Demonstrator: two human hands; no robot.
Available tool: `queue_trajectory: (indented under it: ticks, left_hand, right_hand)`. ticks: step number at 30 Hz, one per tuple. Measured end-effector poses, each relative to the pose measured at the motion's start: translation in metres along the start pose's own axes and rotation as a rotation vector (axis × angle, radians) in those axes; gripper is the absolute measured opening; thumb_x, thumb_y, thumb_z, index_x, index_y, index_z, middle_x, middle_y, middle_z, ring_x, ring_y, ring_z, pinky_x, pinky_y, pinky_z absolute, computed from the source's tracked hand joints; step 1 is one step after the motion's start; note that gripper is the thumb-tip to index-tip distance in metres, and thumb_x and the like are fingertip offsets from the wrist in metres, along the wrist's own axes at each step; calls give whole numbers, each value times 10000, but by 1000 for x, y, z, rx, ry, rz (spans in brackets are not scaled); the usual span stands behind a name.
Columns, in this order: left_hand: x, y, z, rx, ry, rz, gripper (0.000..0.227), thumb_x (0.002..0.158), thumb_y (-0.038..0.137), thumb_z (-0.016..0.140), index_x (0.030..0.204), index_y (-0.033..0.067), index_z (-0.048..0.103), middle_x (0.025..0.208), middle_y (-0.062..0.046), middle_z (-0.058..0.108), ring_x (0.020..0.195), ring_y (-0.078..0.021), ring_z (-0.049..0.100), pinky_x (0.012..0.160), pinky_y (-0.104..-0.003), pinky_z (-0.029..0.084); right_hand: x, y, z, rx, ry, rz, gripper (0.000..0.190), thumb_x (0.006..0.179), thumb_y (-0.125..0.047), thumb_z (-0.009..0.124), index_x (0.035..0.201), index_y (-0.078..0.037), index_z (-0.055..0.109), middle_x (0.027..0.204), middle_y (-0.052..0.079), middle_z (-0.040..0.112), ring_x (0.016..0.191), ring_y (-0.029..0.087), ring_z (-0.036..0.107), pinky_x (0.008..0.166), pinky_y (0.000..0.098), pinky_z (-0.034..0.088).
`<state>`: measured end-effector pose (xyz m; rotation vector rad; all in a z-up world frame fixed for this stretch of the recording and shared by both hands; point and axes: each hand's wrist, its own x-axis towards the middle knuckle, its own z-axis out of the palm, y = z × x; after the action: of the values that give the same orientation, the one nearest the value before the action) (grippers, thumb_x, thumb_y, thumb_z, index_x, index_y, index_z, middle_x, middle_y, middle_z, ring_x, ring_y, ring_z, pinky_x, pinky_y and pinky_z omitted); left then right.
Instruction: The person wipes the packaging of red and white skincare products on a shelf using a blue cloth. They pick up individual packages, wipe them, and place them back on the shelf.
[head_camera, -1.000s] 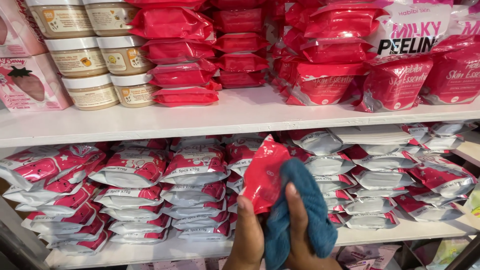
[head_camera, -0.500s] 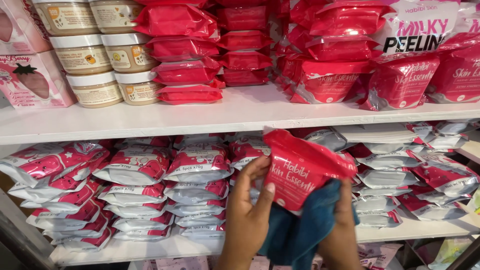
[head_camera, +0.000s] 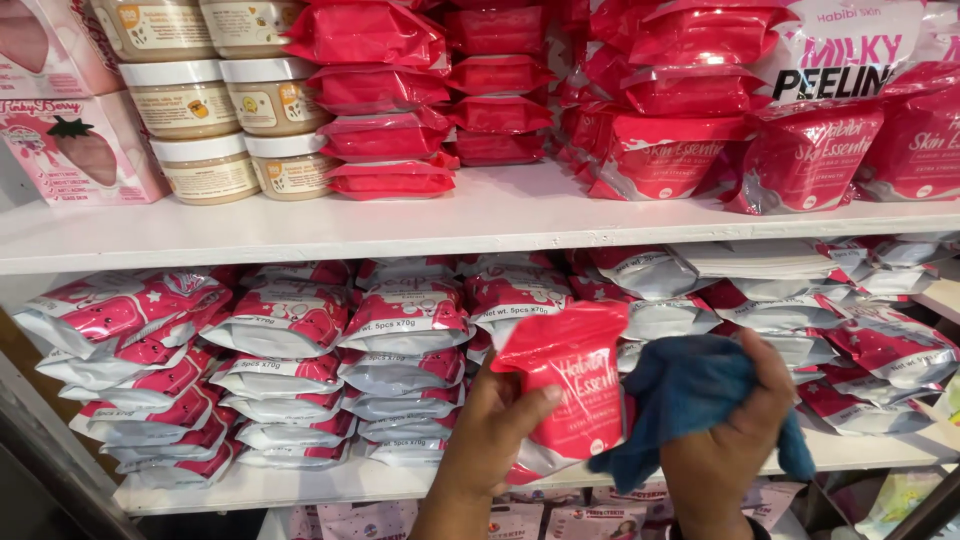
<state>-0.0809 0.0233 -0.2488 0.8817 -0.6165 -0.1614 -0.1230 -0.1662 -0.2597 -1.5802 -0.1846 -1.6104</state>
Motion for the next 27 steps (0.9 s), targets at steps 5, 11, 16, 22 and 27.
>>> queue_trajectory:
  ticks: [5,11,16,22,27]
  left_hand:
    - [3,-24,-5,92,288,-64,492,967,351,599,1342,34,572,1126,-212,620,1008,-228,571,870,-396,473]
    - [2,-19,2,154,343,40,641,1045,479,323,1351,-16,594,1351,-163,654,1227,-234,611,1093,-366,443]
    - [-8,-2,16,-150,145,149,603,1049,403,263,1392,-6,544,1424,-165,610,1326,-241,571,1152,-390,409]
    - [-6,-20,-7,284,258,201,672,1058,441,221,1371,-39,571,1419,-166,624,1323,-224,575,1144,-349,396]
    - [-7,-37,-12,292,305,56,675,1078,437,251,1309,-81,618,1314,-229,673,1226,-263,610,1080,-389,452]
  right_hand:
    - [-36,4,5,64,-215,-146,622,916,-84,665,1480,-56,404,1365,175,571,1238,295,605,1085,421,472]
    - [-9,-43,33,-122,-387,-616,587,933,-46,643,1475,-56,420,1370,214,572,1281,378,568,1190,518,361]
    - [0,-30,39,-40,-417,-486,753,911,-25,623,1547,111,244,1489,344,489,1332,451,527,1178,518,356]
    - [-27,-35,39,-218,-408,-559,761,845,-46,681,1510,36,322,1374,338,526,1268,495,542,1128,584,355]
    - [6,-71,42,19,-473,-671,582,864,-97,745,1386,-67,491,1145,155,673,1024,366,680,1009,516,468]
